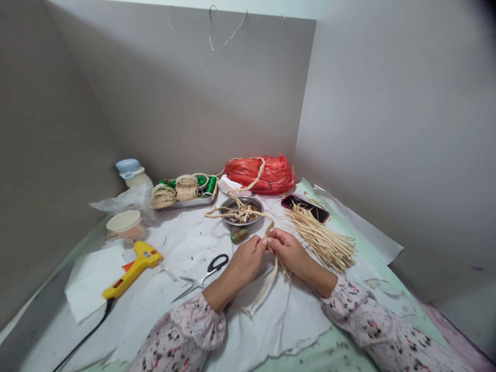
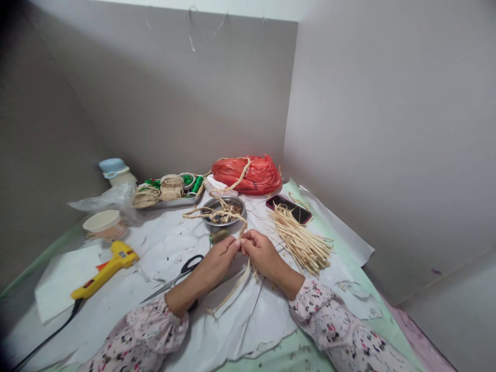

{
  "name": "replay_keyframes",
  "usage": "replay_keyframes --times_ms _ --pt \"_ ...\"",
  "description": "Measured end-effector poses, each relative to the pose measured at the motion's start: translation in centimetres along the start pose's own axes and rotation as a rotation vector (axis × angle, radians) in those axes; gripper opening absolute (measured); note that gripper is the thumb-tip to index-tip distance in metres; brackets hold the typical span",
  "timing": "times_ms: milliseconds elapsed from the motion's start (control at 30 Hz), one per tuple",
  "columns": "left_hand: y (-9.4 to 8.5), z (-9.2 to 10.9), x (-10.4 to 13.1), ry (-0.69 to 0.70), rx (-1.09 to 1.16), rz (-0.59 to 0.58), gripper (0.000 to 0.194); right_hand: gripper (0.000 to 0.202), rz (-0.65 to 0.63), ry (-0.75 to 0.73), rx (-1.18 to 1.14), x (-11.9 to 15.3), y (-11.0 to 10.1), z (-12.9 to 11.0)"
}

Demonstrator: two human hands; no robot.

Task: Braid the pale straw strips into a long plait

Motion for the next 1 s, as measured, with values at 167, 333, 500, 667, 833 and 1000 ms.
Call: replay_keyframes --times_ms 167,333,500,667,833,1000 --pt "1.5 -1.0 -0.3 -0.067 0.289 -0.141 0.037 0.009 -0.022 0.003 -0.018 0.0 0.2 -0.3" --pt "1.6 -1.5 -0.1 -0.210 0.428 -0.128 0.031 0.016 -0.025 -0.026 0.021 0.0 0.0 -0.4" --pt "0.3 -1.8 -0.2 -0.215 0.336 -0.019 0.023 0.021 0.032 -0.113 0.193 0.2 -0.4 -1.2" --pt "-0.5 -2.3 0.0 -0.253 0.233 0.050 0.023 0.022 0.120 -0.146 0.412 0.7 -0.8 -2.1" --pt "0.2 -2.8 0.2 -0.299 0.382 0.077 0.025 0.021 0.127 -0.321 0.621 1.7 0.4 -3.2" --pt "1.4 -3.2 0.5 -0.382 0.718 0.056 0.031 0.024 -0.034 -0.477 0.924 3.0 3.4 -3.4"
Point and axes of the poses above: each hand's wrist, its own x-axis away from the middle knuckle, its own y-axis out of the palm, z = x × y, the point moved 9 cm from there along -x, towards the middle knuckle, and after that the axes turned 9 degrees about -x, right-handed, at the moved point
